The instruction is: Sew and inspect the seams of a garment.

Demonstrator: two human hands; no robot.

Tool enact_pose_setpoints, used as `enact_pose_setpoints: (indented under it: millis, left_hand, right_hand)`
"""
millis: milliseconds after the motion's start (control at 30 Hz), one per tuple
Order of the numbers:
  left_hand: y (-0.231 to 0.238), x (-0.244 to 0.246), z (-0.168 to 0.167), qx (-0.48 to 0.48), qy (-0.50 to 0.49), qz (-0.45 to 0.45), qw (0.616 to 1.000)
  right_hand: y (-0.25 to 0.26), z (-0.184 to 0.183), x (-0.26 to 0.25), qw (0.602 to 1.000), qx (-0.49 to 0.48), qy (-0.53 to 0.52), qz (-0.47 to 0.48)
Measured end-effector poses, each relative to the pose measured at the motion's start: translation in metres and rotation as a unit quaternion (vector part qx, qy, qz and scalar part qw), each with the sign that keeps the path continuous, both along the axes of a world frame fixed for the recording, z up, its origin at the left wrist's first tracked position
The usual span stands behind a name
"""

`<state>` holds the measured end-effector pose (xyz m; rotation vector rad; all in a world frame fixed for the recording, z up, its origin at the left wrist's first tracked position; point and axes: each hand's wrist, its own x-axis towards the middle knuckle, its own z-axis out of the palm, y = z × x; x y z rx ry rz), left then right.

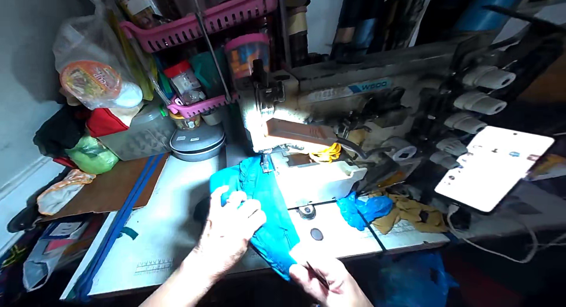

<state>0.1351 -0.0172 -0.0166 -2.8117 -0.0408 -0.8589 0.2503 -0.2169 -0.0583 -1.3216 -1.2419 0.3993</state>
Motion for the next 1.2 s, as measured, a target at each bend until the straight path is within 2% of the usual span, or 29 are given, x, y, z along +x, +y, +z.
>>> enact_pose_setpoints:
  millis: [133,333,600,767,867,967,1067,1133,1200]
  left_hand:
    - [0.013,-0.002,0.012,0.036,-0.014,0.041,0.998]
    - [0.038,0.014,0.02,0.049,0.005,0.096,0.994]
    - [0.066,0.034,0.025,-0.015,0.066,0.153,0.986]
    - [0.084,0.038,0.029,-0.052,0.098,0.154,0.982]
    - [0.08,0.035,0.048,-0.082,0.182,0.145,0.969]
    - [0.057,0.041,0.066,-0.137,0.243,0.092,0.956]
    - [0.046,0.061,0.061,-0.156,0.25,0.069,0.953]
    - [0.043,0.076,0.064,-0.154,0.275,0.128,0.94]
    - [0.048,0.096,0.061,-0.165,0.315,0.231,0.906]
  right_hand:
    - [-0.005,-0.001,-0.002,0.999,-0.023,0.034,-0.017]
    - [0.035,-0.015,0.014,0.997,-0.023,0.043,-0.058]
    - [0.076,0.0,0.034,0.992,-0.093,0.035,-0.082]
    - [0.08,0.007,0.035,0.987,-0.108,0.094,-0.075]
    - [0.067,0.0,0.016,0.973,-0.085,0.151,-0.153]
    - [0.065,-0.016,-0.007,0.965,-0.086,0.14,-0.206]
    - [0.078,-0.019,-0.015,0.957,-0.114,0.109,-0.242]
    - [0.084,-0.019,-0.019,0.95,-0.085,0.108,-0.281]
    - [0.091,-0.024,-0.029,0.946,-0.028,0.059,-0.317]
